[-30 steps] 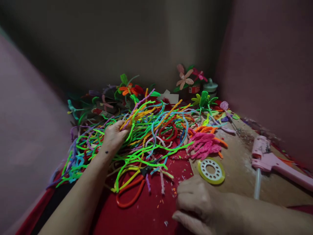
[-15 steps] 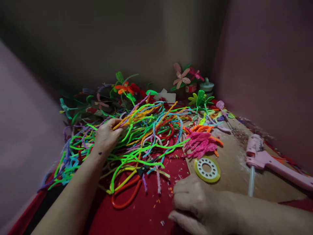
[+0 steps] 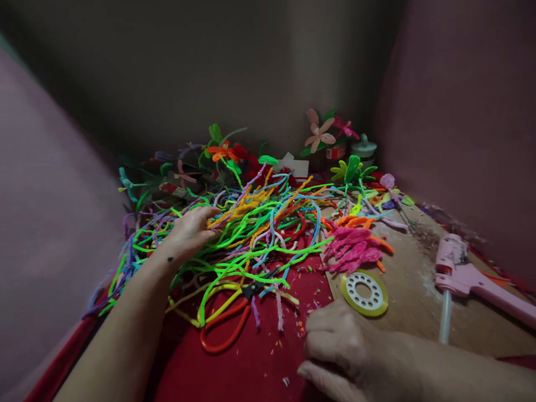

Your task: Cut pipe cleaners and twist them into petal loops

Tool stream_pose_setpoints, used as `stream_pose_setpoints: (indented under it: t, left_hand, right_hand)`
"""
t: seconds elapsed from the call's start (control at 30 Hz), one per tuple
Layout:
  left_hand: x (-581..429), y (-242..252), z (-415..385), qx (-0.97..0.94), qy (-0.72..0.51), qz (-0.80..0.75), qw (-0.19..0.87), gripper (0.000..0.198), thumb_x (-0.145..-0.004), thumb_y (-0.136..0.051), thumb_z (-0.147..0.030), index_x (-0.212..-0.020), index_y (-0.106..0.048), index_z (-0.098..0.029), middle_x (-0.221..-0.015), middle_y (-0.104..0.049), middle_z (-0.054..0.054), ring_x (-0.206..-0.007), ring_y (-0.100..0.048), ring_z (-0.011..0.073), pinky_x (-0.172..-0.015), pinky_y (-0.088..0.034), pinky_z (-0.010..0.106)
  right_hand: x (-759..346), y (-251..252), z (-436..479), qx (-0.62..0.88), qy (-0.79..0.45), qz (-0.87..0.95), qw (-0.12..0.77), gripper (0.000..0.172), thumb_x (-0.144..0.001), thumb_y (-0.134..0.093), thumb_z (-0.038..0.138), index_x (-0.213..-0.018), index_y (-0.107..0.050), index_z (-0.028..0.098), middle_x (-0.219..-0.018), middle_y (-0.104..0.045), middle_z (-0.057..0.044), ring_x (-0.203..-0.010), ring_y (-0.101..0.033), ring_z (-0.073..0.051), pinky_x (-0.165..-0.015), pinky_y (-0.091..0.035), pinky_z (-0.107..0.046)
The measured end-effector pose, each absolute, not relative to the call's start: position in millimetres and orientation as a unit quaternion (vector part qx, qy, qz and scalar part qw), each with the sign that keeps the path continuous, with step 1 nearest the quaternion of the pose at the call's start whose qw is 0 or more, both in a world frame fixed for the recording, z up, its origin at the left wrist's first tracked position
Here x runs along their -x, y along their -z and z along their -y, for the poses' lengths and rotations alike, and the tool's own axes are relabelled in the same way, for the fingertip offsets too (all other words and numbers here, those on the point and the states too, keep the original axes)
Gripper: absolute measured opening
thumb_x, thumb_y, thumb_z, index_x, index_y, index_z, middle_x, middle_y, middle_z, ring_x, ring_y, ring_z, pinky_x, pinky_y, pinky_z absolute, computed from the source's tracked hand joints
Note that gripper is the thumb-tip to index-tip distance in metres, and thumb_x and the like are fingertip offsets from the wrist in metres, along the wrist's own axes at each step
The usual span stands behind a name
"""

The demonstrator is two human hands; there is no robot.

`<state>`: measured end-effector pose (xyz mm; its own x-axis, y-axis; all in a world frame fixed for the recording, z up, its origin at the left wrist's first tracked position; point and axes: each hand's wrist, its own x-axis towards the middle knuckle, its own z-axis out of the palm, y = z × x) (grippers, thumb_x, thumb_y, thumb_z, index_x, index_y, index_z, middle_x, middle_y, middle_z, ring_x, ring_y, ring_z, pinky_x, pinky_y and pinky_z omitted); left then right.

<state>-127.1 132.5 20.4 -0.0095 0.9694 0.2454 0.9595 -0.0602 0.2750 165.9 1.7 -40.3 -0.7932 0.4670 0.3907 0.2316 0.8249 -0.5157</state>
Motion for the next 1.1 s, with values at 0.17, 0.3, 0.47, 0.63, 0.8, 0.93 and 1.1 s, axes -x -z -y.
stream_pose_setpoints:
  t: [0.17, 0.3, 0.47, 0.63, 0.8, 0.93, 1.1]
  left_hand:
    - [131, -32, -126, -0.747, -0.159, -0.644, 0.035, 0.055, -0.061, -0.060, -0.039, -0.112, -0.059, -0.017, -0.111, -0.063, 0.006, -0.101, -0.057, 0.0246, -0.086, -0.044, 0.031]
    - [128, -40, -118, -0.740, -0.125, -0.657, 0.069, 0.045, -0.065, -0.059, -0.042, -0.103, -0.063, -0.019, -0.099, -0.066, 0.004, -0.090, -0.061, 0.0215, -0.077, -0.045, 0.028]
    - [125, -36, -119, -0.756, -0.110, -0.644, 0.034, 0.027, -0.071, -0.053, -0.042, -0.080, -0.068, -0.021, -0.079, -0.067, 0.002, -0.073, -0.060, 0.0183, -0.065, -0.041, 0.025]
    - [129, -33, -121, -0.722, -0.176, -0.669, 0.028, 0.037, -0.080, -0.043, -0.044, -0.080, -0.070, -0.019, -0.071, -0.069, 0.001, -0.066, -0.059, 0.0166, -0.059, -0.040, 0.024]
    - [129, -29, -122, -0.725, -0.284, -0.626, -0.050, 0.033, -0.080, -0.048, -0.040, -0.092, -0.071, -0.020, -0.085, -0.072, 0.003, -0.077, -0.064, 0.0178, -0.068, -0.044, 0.025]
    - [122, -31, -117, -0.726, -0.341, -0.581, -0.138, 0.026, -0.079, -0.049, -0.030, -0.087, -0.071, -0.018, -0.085, -0.072, 0.004, -0.077, -0.064, 0.0162, -0.071, -0.046, 0.024]
    - [104, -47, -95, -0.727, -0.354, -0.560, -0.181, 0.019, -0.079, -0.055, -0.028, -0.085, -0.070, -0.020, -0.081, -0.071, 0.001, -0.071, -0.063, 0.0125, -0.066, -0.046, 0.021]
  right_hand:
    - [-167, 39, -1, 0.193, -0.230, 0.914, 0.272, 0.026, -0.086, -0.048, 0.019, -0.061, -0.052, 0.015, -0.057, -0.054, -0.002, -0.053, -0.042, -0.010, -0.052, -0.032, -0.025]
    - [-167, 39, 0, 0.190, -0.233, 0.915, 0.268, 0.025, -0.086, -0.049, 0.019, -0.062, -0.052, 0.015, -0.057, -0.055, -0.002, -0.054, -0.043, -0.010, -0.051, -0.032, -0.025]
    - [-168, 42, 1, 0.197, -0.224, 0.915, 0.271, 0.023, -0.086, -0.050, 0.020, -0.064, -0.053, 0.016, -0.059, -0.055, -0.001, -0.055, -0.044, -0.011, -0.052, -0.033, -0.026]
    - [-168, 42, 0, 0.203, -0.221, 0.918, 0.258, 0.019, -0.084, -0.054, 0.017, -0.065, -0.053, 0.016, -0.059, -0.055, -0.001, -0.055, -0.046, -0.011, -0.053, -0.033, -0.025]
    - [-168, 40, 0, 0.207, -0.213, 0.922, 0.246, 0.020, -0.085, -0.054, 0.018, -0.065, -0.053, 0.016, -0.060, -0.056, -0.001, -0.056, -0.046, -0.011, -0.054, -0.033, -0.025]
    - [-168, 40, 1, 0.196, -0.223, 0.917, 0.266, 0.022, -0.086, -0.051, 0.019, -0.064, -0.052, 0.016, -0.059, -0.056, -0.001, -0.055, -0.045, -0.010, -0.053, -0.033, -0.025]
    - [-166, 40, -2, 0.183, -0.230, 0.910, 0.293, 0.026, -0.085, -0.048, 0.020, -0.059, -0.050, 0.015, -0.055, -0.054, -0.002, -0.051, -0.042, -0.009, -0.051, -0.032, -0.024]
